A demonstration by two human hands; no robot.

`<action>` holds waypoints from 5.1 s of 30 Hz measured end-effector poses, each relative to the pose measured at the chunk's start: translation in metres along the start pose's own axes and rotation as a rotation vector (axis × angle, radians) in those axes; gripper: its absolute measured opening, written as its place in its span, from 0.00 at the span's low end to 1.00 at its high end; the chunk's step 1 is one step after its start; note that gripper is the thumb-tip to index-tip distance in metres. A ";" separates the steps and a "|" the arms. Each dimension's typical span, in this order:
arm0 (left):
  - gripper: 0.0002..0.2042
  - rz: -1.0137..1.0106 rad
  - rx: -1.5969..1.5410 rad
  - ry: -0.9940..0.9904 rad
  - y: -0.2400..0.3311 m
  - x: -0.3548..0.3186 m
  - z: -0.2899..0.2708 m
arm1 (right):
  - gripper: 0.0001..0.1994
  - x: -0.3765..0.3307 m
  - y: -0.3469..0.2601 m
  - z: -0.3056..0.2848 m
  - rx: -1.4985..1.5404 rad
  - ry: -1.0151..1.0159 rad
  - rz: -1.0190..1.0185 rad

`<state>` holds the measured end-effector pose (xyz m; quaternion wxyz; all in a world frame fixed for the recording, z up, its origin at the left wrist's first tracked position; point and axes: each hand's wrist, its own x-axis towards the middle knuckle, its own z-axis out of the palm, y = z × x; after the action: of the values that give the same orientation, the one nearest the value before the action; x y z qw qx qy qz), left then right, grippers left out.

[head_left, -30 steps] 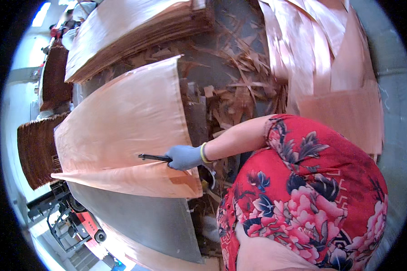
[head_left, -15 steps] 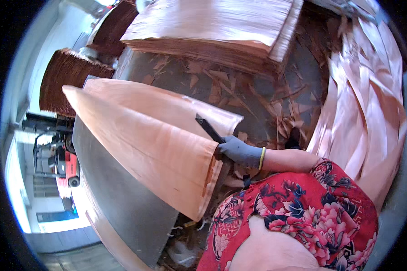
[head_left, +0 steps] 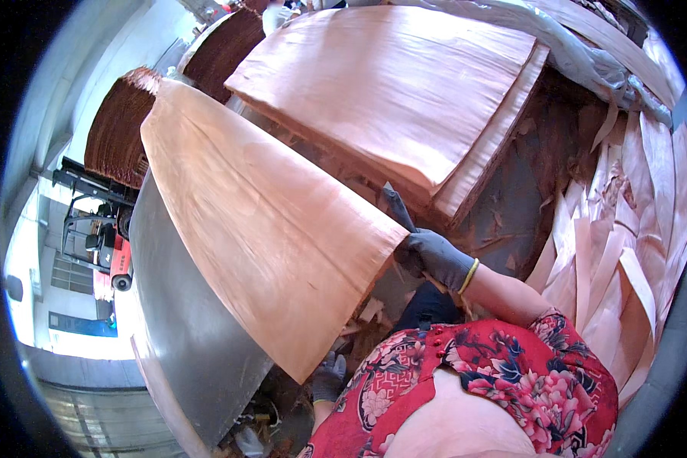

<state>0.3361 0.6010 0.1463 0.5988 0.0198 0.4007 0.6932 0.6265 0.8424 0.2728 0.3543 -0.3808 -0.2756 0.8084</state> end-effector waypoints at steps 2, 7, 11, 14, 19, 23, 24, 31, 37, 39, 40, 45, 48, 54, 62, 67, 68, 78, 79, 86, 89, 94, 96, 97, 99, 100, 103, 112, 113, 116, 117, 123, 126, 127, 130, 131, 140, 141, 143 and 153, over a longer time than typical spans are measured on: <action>0.28 0.022 -0.060 -0.005 -0.020 0.024 0.031 | 0.07 0.015 -0.025 -0.036 -0.004 0.006 0.008; 0.29 0.221 -0.289 0.068 -0.048 0.091 0.094 | 0.06 0.063 -0.115 -0.129 -0.022 0.114 -0.065; 0.26 0.337 -0.351 0.392 -0.063 0.168 0.076 | 0.04 0.095 -0.195 -0.194 -0.092 0.161 -0.071; 0.23 0.432 -0.205 0.588 -0.075 0.199 0.101 | 0.07 0.108 -0.251 -0.239 -0.034 0.156 -0.041; 0.22 0.463 -0.202 0.731 -0.096 0.250 0.194 | 0.10 0.122 -0.329 -0.302 -0.023 0.206 -0.057; 0.23 0.556 -0.137 0.614 -0.121 0.272 0.282 | 0.15 0.145 -0.388 -0.365 -0.048 0.202 -0.062; 0.23 0.573 -0.089 0.567 -0.136 0.279 0.311 | 0.16 0.149 -0.405 -0.386 -0.064 0.201 -0.065; 0.18 0.571 -0.227 0.674 -0.184 0.307 0.391 | 0.17 0.177 -0.495 -0.473 -0.091 0.256 -0.078; 0.15 0.533 -0.174 0.655 -0.238 0.363 0.441 | 0.15 0.214 -0.544 -0.539 -0.350 0.402 -0.262; 0.18 0.530 -0.191 0.765 -0.252 0.383 0.446 | 0.15 0.222 -0.557 -0.539 -0.430 0.431 -0.354; 0.17 0.554 -0.156 0.769 -0.258 0.386 0.446 | 0.16 0.230 -0.554 -0.552 -0.494 0.460 -0.354; 0.16 0.631 -0.097 0.749 -0.308 0.422 0.464 | 0.15 0.245 -0.573 -0.592 -0.699 0.562 -0.519; 0.19 0.648 -0.060 0.795 -0.327 0.440 0.500 | 0.17 0.254 -0.587 -0.622 -0.967 0.704 -0.496; 0.17 0.703 -0.005 0.830 -0.345 0.454 0.551 | 0.21 0.278 -0.630 -0.657 -1.452 0.846 -0.395; 0.18 0.722 -0.071 0.819 -0.414 0.452 0.613 | 0.21 0.300 -0.672 -0.730 -1.511 0.852 -0.325; 0.27 0.545 -0.254 0.795 -0.427 0.458 0.558 | 0.16 0.322 -0.670 -0.779 -1.465 0.844 -0.343; 0.27 0.514 -0.261 0.801 -0.430 0.465 0.552 | 0.16 0.325 -0.673 -0.786 -1.464 0.875 -0.308; 0.27 0.336 -0.087 0.907 -0.521 0.509 0.487 | 0.20 0.354 -0.680 -0.799 -1.546 0.862 -0.367; 0.26 0.178 -0.140 0.924 -0.528 0.512 0.482 | 0.20 0.358 -0.680 -0.800 -1.534 0.861 -0.331; 0.24 -0.091 -0.389 0.790 -0.517 0.515 0.552 | 0.19 0.346 -0.693 -0.830 -1.680 0.665 -0.539; 0.24 -0.387 -0.096 0.764 -0.524 0.521 0.550 | 0.21 0.347 -0.701 -0.854 -1.591 0.704 -0.435; 0.25 -0.563 -0.077 0.592 -0.546 0.524 0.528 | 0.21 0.346 -0.696 -0.836 -1.677 0.740 -0.383; 0.25 -0.444 0.040 0.716 -0.553 0.534 0.538 | 0.20 0.348 -0.696 -0.835 -1.719 0.779 -0.381; 0.23 -0.403 0.087 0.799 -0.561 0.542 0.534 | 0.19 0.350 -0.699 -0.848 -1.697 0.756 -0.433; 0.17 -0.181 0.239 0.775 -0.555 0.550 0.534 | 0.19 0.356 -0.709 -0.884 -1.670 0.702 -0.534; 0.16 -0.068 0.310 0.763 -0.554 0.553 0.532 | 0.19 0.357 -0.711 -0.899 -1.656 0.669 -0.583; 0.21 -0.090 0.622 0.845 -0.567 0.566 0.503 | 0.19 0.368 -0.706 -0.888 -1.522 0.736 -0.380; 0.13 -0.133 0.045 0.866 -0.570 0.554 0.540 | 0.17 0.381 -0.700 -0.930 -1.539 0.778 -0.474; 0.11 -0.195 -0.001 0.916 -0.579 0.544 0.539 | 0.17 0.376 -0.698 -0.938 -1.486 0.789 -0.447; 0.08 -0.268 -0.032 0.938 -0.596 0.541 0.530 | 0.15 0.377 -0.692 -0.941 -1.565 0.774 -0.519; 0.08 -0.261 0.026 0.895 -0.594 0.545 0.528 | 0.16 0.380 -0.691 -0.942 -1.468 0.747 -0.477; 0.12 -0.184 0.105 0.874 -0.587 0.557 0.533 | 0.16 0.397 -0.680 -0.938 -1.494 0.761 -0.443; 0.14 -0.262 0.077 0.879 -0.594 0.553 0.511 | 0.14 0.401 -0.676 -0.946 -1.649 0.800 -0.470; 0.13 -0.267 0.046 0.880 -0.595 0.554 0.512 | 0.14 0.399 -0.676 -0.949 -1.577 0.827 -0.420; 0.12 -0.284 -0.056 0.823 -0.597 0.554 0.493 | 0.13 0.400 -0.675 -0.961 -1.494 0.869 -0.432; 0.12 -0.291 -0.088 0.808 -0.600 0.551 0.485 | 0.12 0.400 -0.668 -0.945 -1.383 0.829 -0.465; 0.08 -0.239 -0.279 0.718 -0.599 0.535 0.479 | 0.11 0.394 -0.665 -0.958 -1.255 0.882 -0.457; 0.08 -0.245 -0.302 0.722 -0.600 0.534 0.477 | 0.11 0.394 -0.665 -0.960 -1.242 0.870 -0.463; 0.09 -0.229 -0.325 0.714 -0.600 0.533 0.474 | 0.11 0.394 -0.665 -0.964 -1.214 0.845 -0.476; 0.07 -0.204 -0.301 0.724 -0.590 0.528 0.487 | 0.11 0.399 -0.662 -0.969 -1.206 0.884 -0.438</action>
<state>0.9146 1.2839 -0.1044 0.4809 -0.3535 0.4795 0.6433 1.4690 1.7206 0.0379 0.3143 -0.7317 -0.5696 0.2035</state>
